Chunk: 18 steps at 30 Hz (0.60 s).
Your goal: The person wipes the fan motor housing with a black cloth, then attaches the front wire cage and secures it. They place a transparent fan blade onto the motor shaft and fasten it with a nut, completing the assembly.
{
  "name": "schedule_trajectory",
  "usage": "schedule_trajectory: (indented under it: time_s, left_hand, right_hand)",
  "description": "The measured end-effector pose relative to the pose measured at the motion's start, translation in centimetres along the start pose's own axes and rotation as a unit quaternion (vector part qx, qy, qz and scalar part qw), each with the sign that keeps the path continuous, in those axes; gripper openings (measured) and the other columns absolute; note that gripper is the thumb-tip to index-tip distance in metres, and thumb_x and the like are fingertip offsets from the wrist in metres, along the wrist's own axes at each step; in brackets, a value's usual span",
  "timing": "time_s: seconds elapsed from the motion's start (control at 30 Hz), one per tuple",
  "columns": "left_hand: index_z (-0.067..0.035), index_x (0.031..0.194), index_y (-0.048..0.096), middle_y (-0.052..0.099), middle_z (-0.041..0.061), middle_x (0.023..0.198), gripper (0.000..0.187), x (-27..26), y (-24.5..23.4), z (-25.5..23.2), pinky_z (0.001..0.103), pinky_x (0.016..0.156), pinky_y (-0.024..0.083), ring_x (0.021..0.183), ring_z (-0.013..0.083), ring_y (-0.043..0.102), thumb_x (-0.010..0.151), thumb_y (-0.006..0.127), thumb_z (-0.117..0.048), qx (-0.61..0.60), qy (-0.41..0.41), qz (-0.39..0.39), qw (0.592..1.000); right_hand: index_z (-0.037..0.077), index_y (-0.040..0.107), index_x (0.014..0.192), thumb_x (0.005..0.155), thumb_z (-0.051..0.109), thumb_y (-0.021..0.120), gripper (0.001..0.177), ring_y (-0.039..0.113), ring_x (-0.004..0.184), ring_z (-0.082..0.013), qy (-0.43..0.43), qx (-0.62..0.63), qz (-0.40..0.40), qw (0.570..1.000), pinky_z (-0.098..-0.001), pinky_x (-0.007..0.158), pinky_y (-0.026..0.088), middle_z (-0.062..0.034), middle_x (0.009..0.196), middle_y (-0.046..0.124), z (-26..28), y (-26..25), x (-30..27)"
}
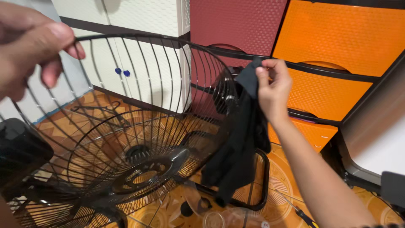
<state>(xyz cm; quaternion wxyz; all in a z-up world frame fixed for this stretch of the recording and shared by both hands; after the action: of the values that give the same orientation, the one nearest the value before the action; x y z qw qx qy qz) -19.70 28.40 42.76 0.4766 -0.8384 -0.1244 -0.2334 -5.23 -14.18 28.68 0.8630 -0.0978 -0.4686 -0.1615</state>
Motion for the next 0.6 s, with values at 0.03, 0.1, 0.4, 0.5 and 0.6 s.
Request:
schedule_trajectory:
  time_s: [0.03,0.1,0.4,0.5,0.6]
  left_hand:
    - [-0.010,0.102,0.077,0.058,0.009,0.057,0.039,0.1,-0.2,-0.7,0.032,0.030,0.035,0.029,0.0137,0.044,0.109,0.050,-0.037,0.002,0.025,0.007,1.000]
    - [-0.011,0.101,0.079,0.060,0.008,0.059,0.036,-0.4,-0.4,-1.8,0.030,0.032,0.035,0.032,0.0111,0.044,0.108,0.055,-0.036,-0.005,0.028,-0.008,1.000]
    - [-0.012,0.098,0.081,0.068,0.001,0.063,0.025,3.2,14.3,-7.3,0.031,0.044,0.028,0.046,0.0109,0.038,0.101,0.064,-0.030,-0.214,-0.033,0.094,0.972]
    - [-0.012,0.093,0.080,0.069,-0.001,0.060,0.028,5.1,19.3,-10.0,0.024,0.059,0.051,0.050,0.0035,0.058,0.099,0.062,-0.032,-0.238,0.025,0.107,0.965]
    - [-0.012,0.092,0.081,0.070,-0.001,0.061,0.029,6.5,23.5,-10.8,0.027,0.064,0.051,0.052,0.0066,0.059,0.099,0.063,-0.034,-0.219,0.051,0.103,0.969]
  right_hand:
    - [0.001,0.060,0.110,0.103,0.003,0.067,0.010,0.061,0.087,-0.0063,-0.007,0.006,0.007,1.000,-0.0226,0.075,0.050,0.0002,0.095,0.064,0.2,-0.5,0.2]
    - [0.000,0.062,0.110,0.103,0.003,0.068,0.010,0.061,0.085,-0.0064,-0.001,-0.028,0.002,1.000,-0.0231,0.074,0.049,-0.0003,0.093,0.065,0.3,-1.5,0.5]
    - [-0.003,0.065,0.112,0.107,-0.003,0.069,0.007,0.062,0.085,-0.0069,-0.045,-0.076,-0.044,0.995,-0.0226,0.073,0.051,-0.0022,0.102,0.066,1.7,-9.6,3.6]
    - [-0.003,0.064,0.113,0.109,-0.003,0.067,0.005,0.063,0.085,-0.0071,-0.030,-0.058,-0.057,0.996,-0.0224,0.075,0.051,-0.0026,0.104,0.066,1.5,-12.9,4.1]
    - [-0.004,0.063,0.114,0.111,-0.003,0.066,0.005,0.063,0.090,-0.0073,-0.052,-0.064,-0.068,0.994,-0.0222,0.079,0.052,-0.0041,0.107,0.066,1.2,-14.7,3.6]
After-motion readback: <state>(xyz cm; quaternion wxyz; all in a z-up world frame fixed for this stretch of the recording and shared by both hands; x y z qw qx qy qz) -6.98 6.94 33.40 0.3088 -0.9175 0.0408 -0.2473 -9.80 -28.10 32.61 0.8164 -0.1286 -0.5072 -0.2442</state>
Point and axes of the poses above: each hand's wrist, its own x-axis towards the middle knuckle, its own y-axis out of the palm, z = x × y, the point moved 10 cm from there along x, towards the middle knuckle
